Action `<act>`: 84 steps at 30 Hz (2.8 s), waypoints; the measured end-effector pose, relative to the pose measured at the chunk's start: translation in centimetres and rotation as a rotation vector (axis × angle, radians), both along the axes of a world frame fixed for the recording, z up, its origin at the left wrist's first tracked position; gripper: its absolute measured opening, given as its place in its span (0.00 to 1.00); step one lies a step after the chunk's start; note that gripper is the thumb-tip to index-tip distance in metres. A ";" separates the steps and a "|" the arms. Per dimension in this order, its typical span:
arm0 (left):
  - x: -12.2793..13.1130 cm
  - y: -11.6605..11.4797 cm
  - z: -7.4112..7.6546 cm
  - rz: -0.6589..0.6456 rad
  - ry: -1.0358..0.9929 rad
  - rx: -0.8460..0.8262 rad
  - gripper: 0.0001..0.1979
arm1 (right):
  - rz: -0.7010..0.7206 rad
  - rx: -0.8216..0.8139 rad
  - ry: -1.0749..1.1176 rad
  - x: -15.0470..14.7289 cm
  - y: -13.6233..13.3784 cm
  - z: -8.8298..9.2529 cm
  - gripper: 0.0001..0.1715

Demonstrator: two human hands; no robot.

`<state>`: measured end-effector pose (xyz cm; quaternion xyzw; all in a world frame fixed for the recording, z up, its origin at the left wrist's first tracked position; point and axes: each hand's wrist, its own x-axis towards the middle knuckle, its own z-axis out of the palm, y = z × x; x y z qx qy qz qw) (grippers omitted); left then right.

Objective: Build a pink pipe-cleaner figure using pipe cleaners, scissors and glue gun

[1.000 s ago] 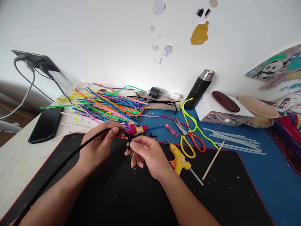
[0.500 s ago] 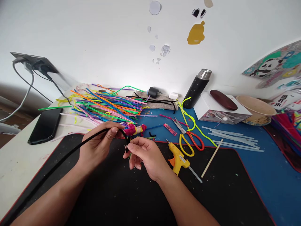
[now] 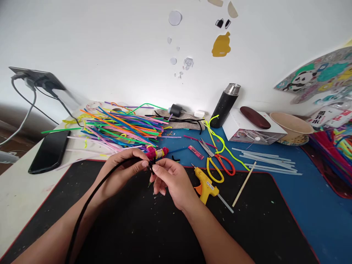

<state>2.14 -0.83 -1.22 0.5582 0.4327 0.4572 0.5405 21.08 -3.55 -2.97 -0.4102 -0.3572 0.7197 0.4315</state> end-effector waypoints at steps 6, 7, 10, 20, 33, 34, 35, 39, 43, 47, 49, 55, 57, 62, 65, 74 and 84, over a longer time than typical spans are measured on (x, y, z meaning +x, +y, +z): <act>0.4 -0.3 -0.1 0.166 -0.068 -0.007 0.15 | -0.052 0.070 -0.040 -0.3 -0.2 -0.1 0.20; 0.5 -0.3 -0.1 0.168 -0.066 -0.005 0.15 | -0.058 0.085 -0.052 -0.3 -0.2 -0.2 0.20; 0.6 -0.4 -0.2 0.141 -0.058 0.014 0.15 | -0.078 0.128 -0.082 -0.2 -0.3 -0.3 0.21; -0.1 0.2 0.0 -0.022 0.014 0.033 0.14 | -0.082 0.182 -0.186 0.2 -0.3 0.3 0.22; -1.1 0.3 0.7 -0.103 0.126 0.132 0.14 | -0.065 0.182 -0.146 0.7 -0.2 0.5 0.22; -1.2 0.4 0.8 -0.105 0.143 0.142 0.13 | -0.061 0.186 -0.151 0.8 -0.1 0.5 0.22; -1.4 0.4 0.8 -0.108 0.161 0.151 0.12 | -0.057 0.187 -0.159 0.8 -0.2 0.6 0.22; -1.7 0.6 0.8 -0.112 0.202 0.162 0.09 | -0.038 0.183 -0.199 0.7 -0.3 0.7 0.23; -1.7 0.6 0.8 -0.140 0.198 0.107 0.10 | -0.041 0.183 -0.240 0.7 -0.4 0.8 0.22; -1.5 0.7 0.6 -0.150 0.083 -0.016 0.13 | -0.042 0.183 -0.245 0.7 -0.4 0.6 0.21; -1.4 0.8 0.4 -0.130 0.003 -0.080 0.15 | -0.023 0.175 -0.234 0.7 -0.5 0.4 0.21; -1.3 1.0 -0.2 -0.144 -0.061 -0.163 0.19 | 0.091 0.130 -0.182 0.3 -0.6 0.4 0.21; -1.4 1.0 -0.2 -0.166 -0.041 -0.152 0.20 | 0.124 0.116 -0.151 0.3 -0.6 0.3 0.21; -1.7 1.1 0.1 -0.187 -0.010 -0.117 0.21 | 0.120 0.056 -0.053 0.4 -0.5 0.1 0.20; -1.8 1.1 0.1 -0.180 -0.001 -0.103 0.22 | 0.127 0.022 -0.015 0.4 -0.5 0.0 0.20; -1.8 0.9 0.5 -0.232 0.042 -0.107 0.20 | 0.179 -0.022 -0.015 0.2 -0.7 -0.3 0.21; -1.6 0.9 0.4 -0.298 0.019 -0.108 0.19 | 0.181 -0.010 -0.031 0.2 -0.7 0.0 0.21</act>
